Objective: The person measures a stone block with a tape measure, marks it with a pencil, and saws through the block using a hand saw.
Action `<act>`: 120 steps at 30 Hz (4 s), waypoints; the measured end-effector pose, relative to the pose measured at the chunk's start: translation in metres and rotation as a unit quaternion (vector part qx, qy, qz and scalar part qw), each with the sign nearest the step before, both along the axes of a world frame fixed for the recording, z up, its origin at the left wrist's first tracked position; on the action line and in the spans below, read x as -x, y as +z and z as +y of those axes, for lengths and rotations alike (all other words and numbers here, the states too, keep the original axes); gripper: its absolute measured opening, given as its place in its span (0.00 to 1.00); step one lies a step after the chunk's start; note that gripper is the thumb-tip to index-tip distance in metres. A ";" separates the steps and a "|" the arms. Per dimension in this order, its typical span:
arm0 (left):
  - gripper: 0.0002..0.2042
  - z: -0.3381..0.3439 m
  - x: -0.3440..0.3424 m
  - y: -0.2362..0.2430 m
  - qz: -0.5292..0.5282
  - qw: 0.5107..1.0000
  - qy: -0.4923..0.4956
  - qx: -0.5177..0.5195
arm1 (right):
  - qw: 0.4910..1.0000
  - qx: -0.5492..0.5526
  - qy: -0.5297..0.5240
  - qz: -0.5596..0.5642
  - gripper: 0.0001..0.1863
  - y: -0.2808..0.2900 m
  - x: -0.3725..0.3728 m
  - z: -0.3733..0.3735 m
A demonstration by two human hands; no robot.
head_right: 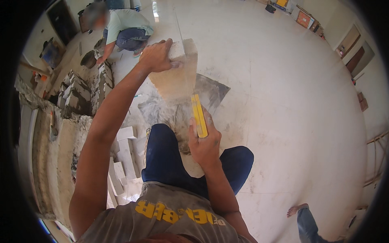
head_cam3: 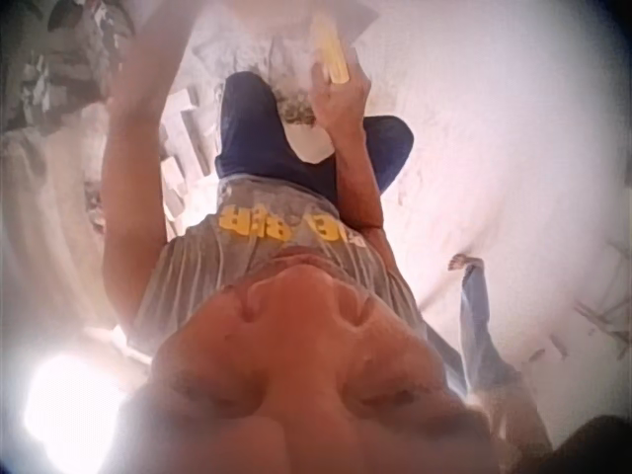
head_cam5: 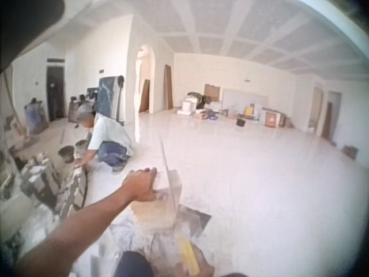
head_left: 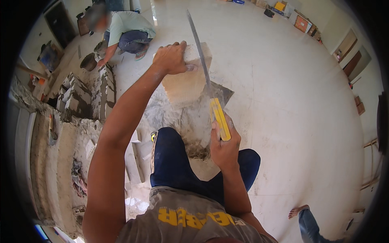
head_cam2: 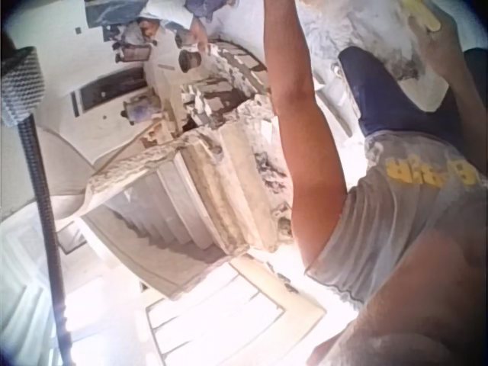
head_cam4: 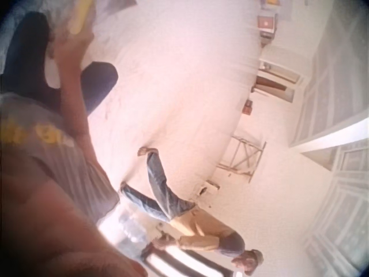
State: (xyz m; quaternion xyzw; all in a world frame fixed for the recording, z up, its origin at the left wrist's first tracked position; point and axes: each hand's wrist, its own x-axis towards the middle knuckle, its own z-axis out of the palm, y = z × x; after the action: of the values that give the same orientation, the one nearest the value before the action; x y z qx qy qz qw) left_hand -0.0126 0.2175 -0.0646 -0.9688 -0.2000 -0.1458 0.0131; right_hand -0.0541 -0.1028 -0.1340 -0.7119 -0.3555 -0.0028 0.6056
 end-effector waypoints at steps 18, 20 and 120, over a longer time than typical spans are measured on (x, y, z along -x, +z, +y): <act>0.41 -0.014 0.005 0.013 0.010 1.000 0.002 0.016 | 1.000 0.024 0.017 0.007 0.23 0.021 -0.005 -0.013; 0.40 -0.007 0.004 0.010 -0.008 1.000 -0.001 0.011 | 0.999 0.033 0.016 0.001 0.23 0.005 0.032 -0.069; 0.38 0.025 -0.019 0.015 -0.023 0.998 -0.055 0.018 | 0.999 0.032 0.012 0.005 0.22 -0.007 0.017 -0.047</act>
State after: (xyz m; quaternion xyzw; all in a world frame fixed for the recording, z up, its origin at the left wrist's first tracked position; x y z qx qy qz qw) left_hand 0.0060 0.2423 -0.0491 -0.9748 -0.1496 -0.1648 -0.0173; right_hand -0.0711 -0.1495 -0.1411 -0.7267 -0.3608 0.0199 0.5841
